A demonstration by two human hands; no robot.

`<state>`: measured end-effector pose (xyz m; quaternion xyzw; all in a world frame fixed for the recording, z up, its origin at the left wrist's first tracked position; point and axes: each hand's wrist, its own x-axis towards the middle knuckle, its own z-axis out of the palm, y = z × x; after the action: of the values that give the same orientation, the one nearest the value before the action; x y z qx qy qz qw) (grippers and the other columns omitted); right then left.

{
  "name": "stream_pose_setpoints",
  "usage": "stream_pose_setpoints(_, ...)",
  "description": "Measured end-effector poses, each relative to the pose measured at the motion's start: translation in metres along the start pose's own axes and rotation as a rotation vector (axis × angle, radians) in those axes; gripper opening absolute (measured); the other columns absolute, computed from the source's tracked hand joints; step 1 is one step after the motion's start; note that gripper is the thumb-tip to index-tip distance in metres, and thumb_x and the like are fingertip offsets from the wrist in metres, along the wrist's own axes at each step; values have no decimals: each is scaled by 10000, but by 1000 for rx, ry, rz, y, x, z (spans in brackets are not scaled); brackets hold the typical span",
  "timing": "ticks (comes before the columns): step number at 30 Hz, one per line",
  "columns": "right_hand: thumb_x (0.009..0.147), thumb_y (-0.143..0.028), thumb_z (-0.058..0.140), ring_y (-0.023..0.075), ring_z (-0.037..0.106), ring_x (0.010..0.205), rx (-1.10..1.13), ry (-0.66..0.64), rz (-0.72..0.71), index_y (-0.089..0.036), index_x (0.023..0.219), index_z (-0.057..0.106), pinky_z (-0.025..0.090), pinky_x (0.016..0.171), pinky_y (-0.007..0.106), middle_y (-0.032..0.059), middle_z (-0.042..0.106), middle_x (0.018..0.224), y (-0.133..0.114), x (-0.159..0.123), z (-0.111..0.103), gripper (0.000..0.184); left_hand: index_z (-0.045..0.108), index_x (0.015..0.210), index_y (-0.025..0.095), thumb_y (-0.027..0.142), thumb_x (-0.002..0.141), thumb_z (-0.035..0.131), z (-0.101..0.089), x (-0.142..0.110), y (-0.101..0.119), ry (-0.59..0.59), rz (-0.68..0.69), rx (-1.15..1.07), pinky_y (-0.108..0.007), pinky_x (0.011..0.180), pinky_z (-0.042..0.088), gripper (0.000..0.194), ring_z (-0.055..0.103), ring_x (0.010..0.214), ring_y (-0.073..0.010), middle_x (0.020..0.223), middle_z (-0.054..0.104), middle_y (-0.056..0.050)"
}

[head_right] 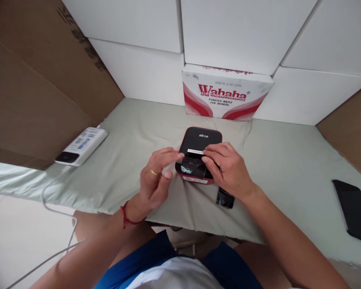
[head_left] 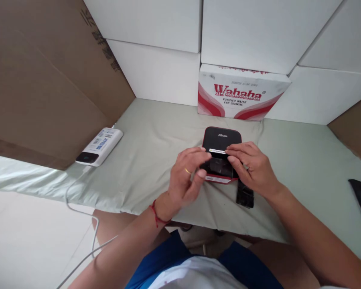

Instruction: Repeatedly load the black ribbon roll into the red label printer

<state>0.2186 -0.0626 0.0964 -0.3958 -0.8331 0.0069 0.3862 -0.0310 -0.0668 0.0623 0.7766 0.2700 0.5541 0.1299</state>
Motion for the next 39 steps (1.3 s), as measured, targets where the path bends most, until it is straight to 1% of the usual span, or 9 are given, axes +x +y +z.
stream_pose_setpoints(3,1112,-260,628,262,777,1071,11,66,13,-197,1202,838,637,950,466,126,856,1187,-1,-9,8,237,570,1563,255,384,1203,387,6,7,-19,44,-193,-214,-469,1175,559,424,760,1315,-234,1323,825,-111)
stream_pose_setpoints(7,1129,-287,573,268,787,1059,29,79,85,-256,1225,848,637,936,498,101,865,1195,-3,-14,11,293,584,1522,232,434,1208,370,18,4,-39,6,-282,-319,-476,1188,551,430,776,1293,-235,1248,848,-97)
stream_pose_setpoints(12,1124,-303,549,284,777,1076,43,45,157,-269,1232,850,613,966,528,103,861,1218,-5,-19,13,322,618,1406,229,441,1162,502,23,-6,-43,-13,-330,-337,-441,1106,589,344,800,1217,-243,1334,800,-125)
stream_pose_setpoints(16,1106,-306,569,305,756,1134,43,74,102,-278,1322,808,590,1021,540,116,834,1246,-1,-25,13,323,536,1477,254,465,1007,707,26,3,-57,-61,-326,-394,-456,1135,560,542,752,1211,-263,1190,771,-80)
stream_pose_setpoints(21,1130,-584,492,369,683,1292,54,48,-46,-250,1634,589,558,1111,604,191,725,1424,0,-34,12,613,305,1698,371,532,844,744,37,13,-83,-69,-403,-587,-544,1332,394,974,443,1646,-328,1742,477,-99)
stream_pose_setpoints(23,1098,-676,522,382,668,1336,16,28,-121,-231,1696,510,520,1189,637,203,711,1452,-4,-38,15,745,183,1761,399,506,844,714,42,11,-86,-126,-490,-735,-555,1338,397,1065,438,1667,-323,1802,417,-82)
stream_pose_setpoints(26,1053,-552,684,359,710,1278,-60,17,-186,-260,1708,487,532,1199,606,155,777,1384,-11,-45,21,744,145,1790,413,453,815,758,44,6,-84,-165,-587,-904,-550,1324,428,1152,536,1606,-314,1785,465,-79)
stream_pose_setpoints(32,998,-225,696,270,754,876,-171,101,-151,-309,1537,644,584,793,470,79,867,1181,-20,-51,19,548,162,1787,508,434,772,908,33,0,-87,-223,-717,-1010,-506,1291,486,1261,459,1679,-308,1887,313,-55)
stream_pose_setpoints(39,1018,-168,686,268,809,918,-137,117,17,-363,1320,773,604,803,472,49,867,1165,-20,-21,-3,369,260,1769,487,471,752,972,38,-8,-94,-191,-723,-989,-563,1372,390,1241,288,1768,-327,1917,223,-65)
